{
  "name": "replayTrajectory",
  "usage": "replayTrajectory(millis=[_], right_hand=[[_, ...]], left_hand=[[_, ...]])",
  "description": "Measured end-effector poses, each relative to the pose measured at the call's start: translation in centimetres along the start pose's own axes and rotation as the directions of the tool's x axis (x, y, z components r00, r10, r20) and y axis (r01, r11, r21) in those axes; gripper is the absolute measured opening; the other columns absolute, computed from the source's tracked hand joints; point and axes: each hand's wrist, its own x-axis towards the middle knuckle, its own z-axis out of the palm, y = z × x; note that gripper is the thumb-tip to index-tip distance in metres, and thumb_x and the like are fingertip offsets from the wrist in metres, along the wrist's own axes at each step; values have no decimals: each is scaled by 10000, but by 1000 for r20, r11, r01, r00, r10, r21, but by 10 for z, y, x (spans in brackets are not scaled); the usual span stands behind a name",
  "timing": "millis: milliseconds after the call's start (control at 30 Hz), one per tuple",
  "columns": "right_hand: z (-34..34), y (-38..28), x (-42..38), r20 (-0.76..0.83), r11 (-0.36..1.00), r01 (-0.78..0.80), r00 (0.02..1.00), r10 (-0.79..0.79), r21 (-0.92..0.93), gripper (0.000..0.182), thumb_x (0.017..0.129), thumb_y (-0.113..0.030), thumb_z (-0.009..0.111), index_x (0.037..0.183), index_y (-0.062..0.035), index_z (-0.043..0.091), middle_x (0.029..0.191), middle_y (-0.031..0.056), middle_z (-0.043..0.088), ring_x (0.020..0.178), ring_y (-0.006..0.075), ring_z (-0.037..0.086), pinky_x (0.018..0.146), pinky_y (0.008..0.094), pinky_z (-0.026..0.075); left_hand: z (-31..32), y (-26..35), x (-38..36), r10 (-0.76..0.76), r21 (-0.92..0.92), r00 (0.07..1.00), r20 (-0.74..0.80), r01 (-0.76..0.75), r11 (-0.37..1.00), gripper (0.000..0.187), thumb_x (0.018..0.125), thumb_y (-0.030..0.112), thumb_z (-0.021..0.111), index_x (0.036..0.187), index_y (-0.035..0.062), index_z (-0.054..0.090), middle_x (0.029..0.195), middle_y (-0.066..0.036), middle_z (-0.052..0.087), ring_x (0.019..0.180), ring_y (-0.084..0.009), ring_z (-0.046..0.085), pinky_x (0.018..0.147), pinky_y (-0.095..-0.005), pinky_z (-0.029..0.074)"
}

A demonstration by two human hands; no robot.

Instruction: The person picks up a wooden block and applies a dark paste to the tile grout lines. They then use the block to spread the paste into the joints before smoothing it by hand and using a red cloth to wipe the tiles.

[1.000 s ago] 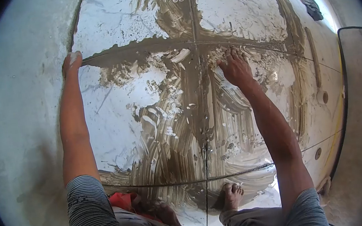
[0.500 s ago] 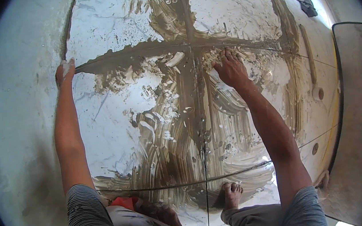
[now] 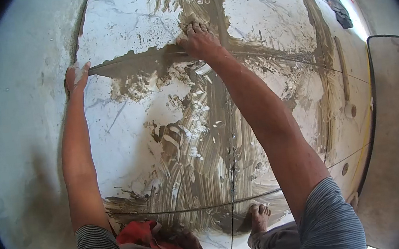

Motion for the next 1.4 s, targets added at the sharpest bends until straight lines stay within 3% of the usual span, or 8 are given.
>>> replayTrajectory(millis=[367,467,567,633,667,900,1333,1400], right_hand=[[-27,-16,-21,152,999,37,988,-39,19,718,946,-500,323,1286,126,412,1424,336,237,1354,438,207,1116,428,221],[-21,-13,-12,222,997,-55,973,64,-46,562,947,-444,372,1283,-10,495,1329,282,428,1276,398,379,1042,421,348],[-33,-5,-20,307,986,157,937,-164,48,564,937,-465,378,1133,26,576,1101,314,568,1059,410,556,937,475,418],[-23,-1,-22,111,964,263,958,-264,28,485,937,-428,393,1114,-22,591,1040,254,612,1002,399,582,869,477,458],[-19,-6,-27,9,984,162,987,-162,-73,314,871,-266,516,1173,-246,601,958,115,646,953,283,623,802,406,506],[-14,-4,-18,253,971,140,964,-88,-194,338,879,-257,516,1211,-229,575,1029,124,637,1016,310,603,848,407,499],[-13,-3,-24,222,976,173,965,-141,-130,265,891,-248,473,999,-105,669,1034,151,648,1025,325,605,858,446,493],[-7,4,-29,13,947,263,964,-265,-186,306,899,-303,473,977,-87,675,1045,176,640,1023,333,605,856,447,491]], left_hand=[[-4,-11,14,-78,-54,970,230,92,994,654,841,518,550,1280,37,496,1308,-176,509,1222,-305,471,1016,-377,362],[-2,-15,11,-61,-175,984,168,90,980,586,860,466,505,1290,69,503,1274,-189,532,1207,-337,481,1010,-384,367],[-2,-21,20,-78,-188,974,211,118,975,627,870,465,490,1337,50,443,1319,-200,491,1247,-331,445,1033,-369,341],[7,-34,25,-84,-310,966,245,160,937,658,875,459,484,1368,32,393,1357,-206,451,1278,-323,412,1054,-365,310],[4,-29,24,-104,-337,956,276,197,921,662,877,460,484,1369,27,390,1364,-207,443,1287,-320,401,1057,-365,306],[0,-24,20,-110,-367,956,272,209,906,674,882,443,516,1381,16,366,1381,-189,427,1298,-294,380,1060,-345,294],[13,-42,26,-68,-521,940,334,244,818,643,907,413,509,1380,4,362,1390,-169,426,1298,-266,385,1067,-333,286],[7,-39,27,-70,-540,946,317,240,807,642,909,414,507,1379,1,363,1391,-169,424,1300,-267,384,1070,-336,283]])
